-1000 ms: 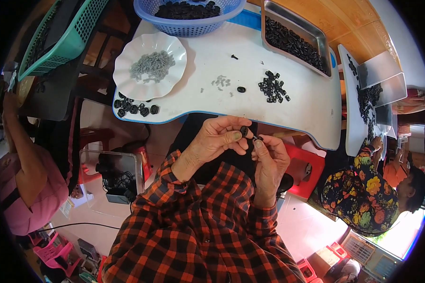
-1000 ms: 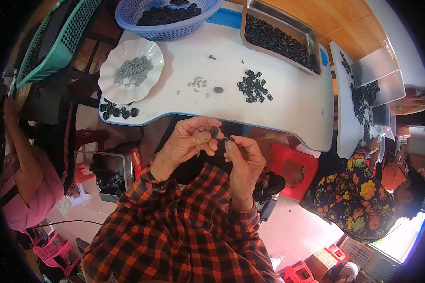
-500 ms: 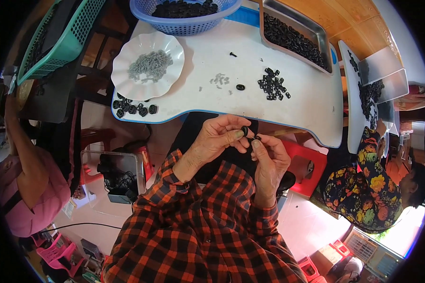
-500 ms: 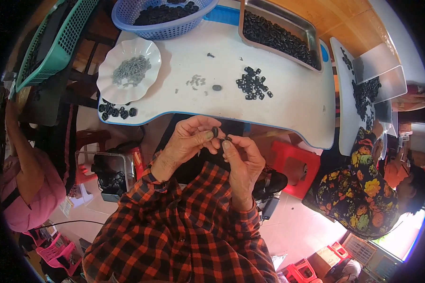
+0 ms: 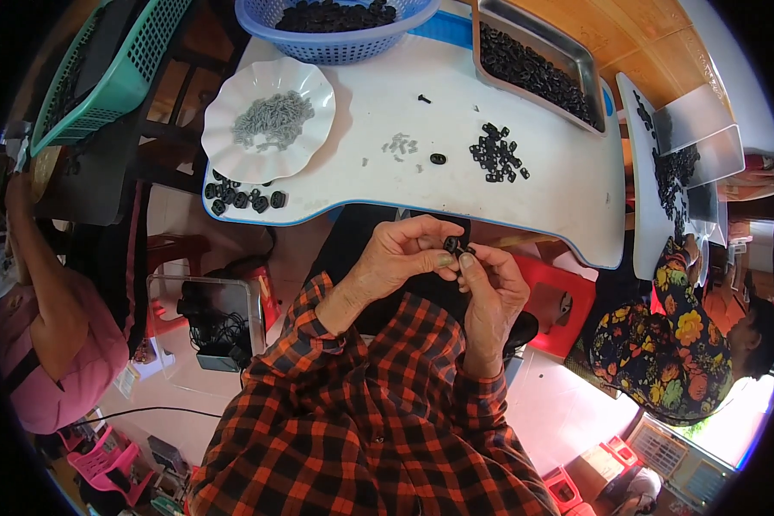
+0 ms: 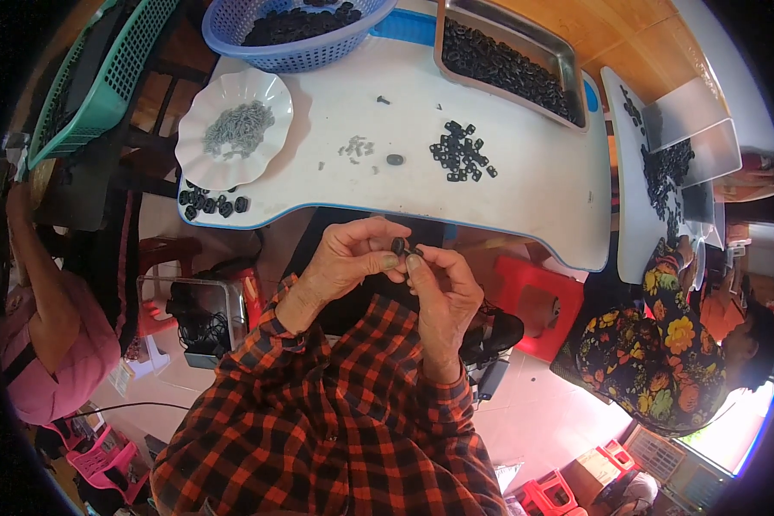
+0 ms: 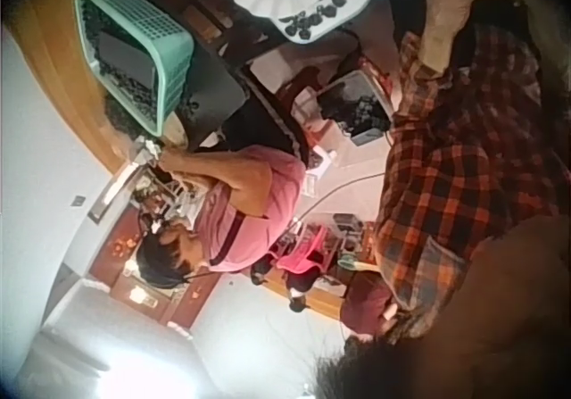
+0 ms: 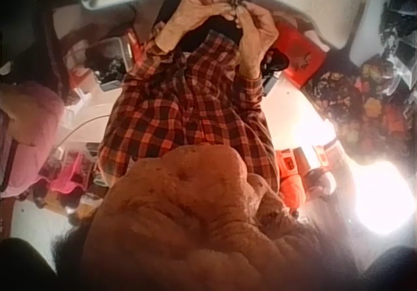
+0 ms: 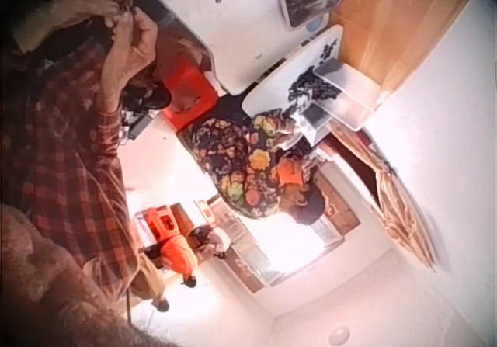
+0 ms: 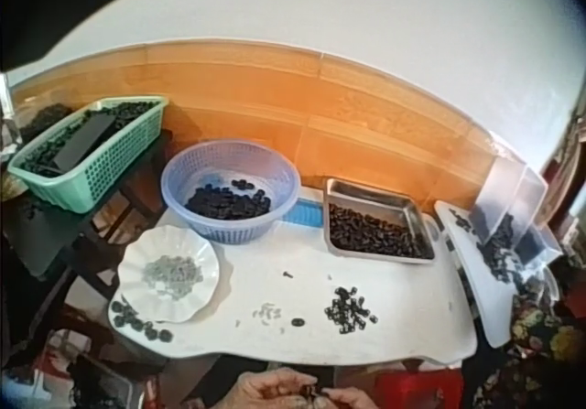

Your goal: The person assembles small plastic parts together by hand, then lifts a metal tray filled with components.

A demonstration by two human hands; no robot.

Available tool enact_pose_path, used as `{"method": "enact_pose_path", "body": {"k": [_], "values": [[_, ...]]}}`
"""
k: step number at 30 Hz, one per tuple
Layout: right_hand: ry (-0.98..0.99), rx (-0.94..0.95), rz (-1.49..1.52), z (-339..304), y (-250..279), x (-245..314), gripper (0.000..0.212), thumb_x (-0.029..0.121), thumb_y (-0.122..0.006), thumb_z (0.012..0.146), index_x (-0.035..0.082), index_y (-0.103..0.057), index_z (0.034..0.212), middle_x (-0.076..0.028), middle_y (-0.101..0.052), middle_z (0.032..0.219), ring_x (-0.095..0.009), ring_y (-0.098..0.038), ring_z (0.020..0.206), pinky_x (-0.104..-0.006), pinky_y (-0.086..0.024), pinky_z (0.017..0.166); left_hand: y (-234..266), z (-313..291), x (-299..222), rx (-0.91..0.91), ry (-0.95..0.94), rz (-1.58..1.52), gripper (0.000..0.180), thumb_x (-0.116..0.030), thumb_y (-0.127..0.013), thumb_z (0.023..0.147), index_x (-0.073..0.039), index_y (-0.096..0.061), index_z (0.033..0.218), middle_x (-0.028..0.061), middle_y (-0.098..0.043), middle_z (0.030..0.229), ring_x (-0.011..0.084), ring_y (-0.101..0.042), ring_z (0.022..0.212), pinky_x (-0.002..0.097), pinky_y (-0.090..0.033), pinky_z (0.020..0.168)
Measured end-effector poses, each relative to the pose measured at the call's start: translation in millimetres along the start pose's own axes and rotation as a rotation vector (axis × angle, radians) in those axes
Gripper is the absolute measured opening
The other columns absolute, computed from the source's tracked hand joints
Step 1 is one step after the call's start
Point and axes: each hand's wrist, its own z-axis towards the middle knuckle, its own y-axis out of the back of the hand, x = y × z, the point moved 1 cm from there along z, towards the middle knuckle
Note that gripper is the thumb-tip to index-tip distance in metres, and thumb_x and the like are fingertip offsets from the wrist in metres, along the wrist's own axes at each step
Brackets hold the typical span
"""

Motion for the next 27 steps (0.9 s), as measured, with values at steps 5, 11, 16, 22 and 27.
{"method": "enact_pose_path", "body": {"k": [5,11,16,22,27], "values": [[-0.016,0.001,0.019,0.7,-0.6,-1.2,0.013,0.002,-0.067,0.082,0.001,-0.065,0.094,-0.001,-0.064,0.075,-0.005,-0.054,0.064,-0.0182,-0.043,0.058,1.6,-0.3,0.5,-0.003,-0.014,0.039,0.032,0.005,-0.061,0.085,0.005,-0.057,0.116,0.0123,-0.064,0.097,0.0178,-0.066,0.08,0.0275,-0.057,0.072],[-0.044,-0.016,-0.011,0.5,0.5,-3.6,0.012,0.003,-0.068,0.081,0.001,-0.066,0.093,-0.001,-0.063,0.075,-0.005,-0.053,0.063,-0.0181,-0.043,0.057,-0.3,-1.0,-1.5,-0.01,0.009,0.078,0.033,0.002,-0.062,0.085,0.005,-0.057,0.117,0.0121,-0.065,0.092,0.017,-0.067,0.073,0.026,-0.057,0.066],[-0.038,-0.023,0.006,0.1,-1.0,-2.7,0.012,0.003,-0.068,0.081,0.002,-0.066,0.093,0.0,-0.062,0.073,-0.005,-0.053,0.062,-0.0179,-0.042,0.057,1.6,-1.9,0.4,-0.016,-0.006,0.103,0.034,-0.001,-0.063,0.086,0.004,-0.056,0.119,0.0118,-0.066,0.09,0.0159,-0.066,0.071,0.0251,-0.056,0.064],[-0.056,-0.016,0.001,0.0,-0.4,-3.5,0.012,0.003,-0.067,0.082,0.002,-0.066,0.093,0.0,-0.061,0.072,-0.004,-0.052,0.061,-0.0176,-0.042,0.056,1.3,-1.6,0.0,-0.02,0.009,0.135,0.034,-0.001,-0.062,0.087,0.004,-0.056,0.12,0.0116,-0.066,0.092,0.0151,-0.065,0.075,0.0259,-0.057,0.066],[-0.059,-0.011,-0.016,0.3,-0.4,-2.0,0.011,0.003,-0.067,0.082,0.002,-0.066,0.093,0.001,-0.061,0.071,-0.004,-0.052,0.061,-0.0172,-0.041,0.056,2.0,-1.9,1.9,-0.013,-0.01,0.13,0.034,0.0,-0.059,0.088,0.004,-0.054,0.121,0.011,-0.064,0.094,0.0147,-0.064,0.078,0.026,-0.057,0.066]]}}
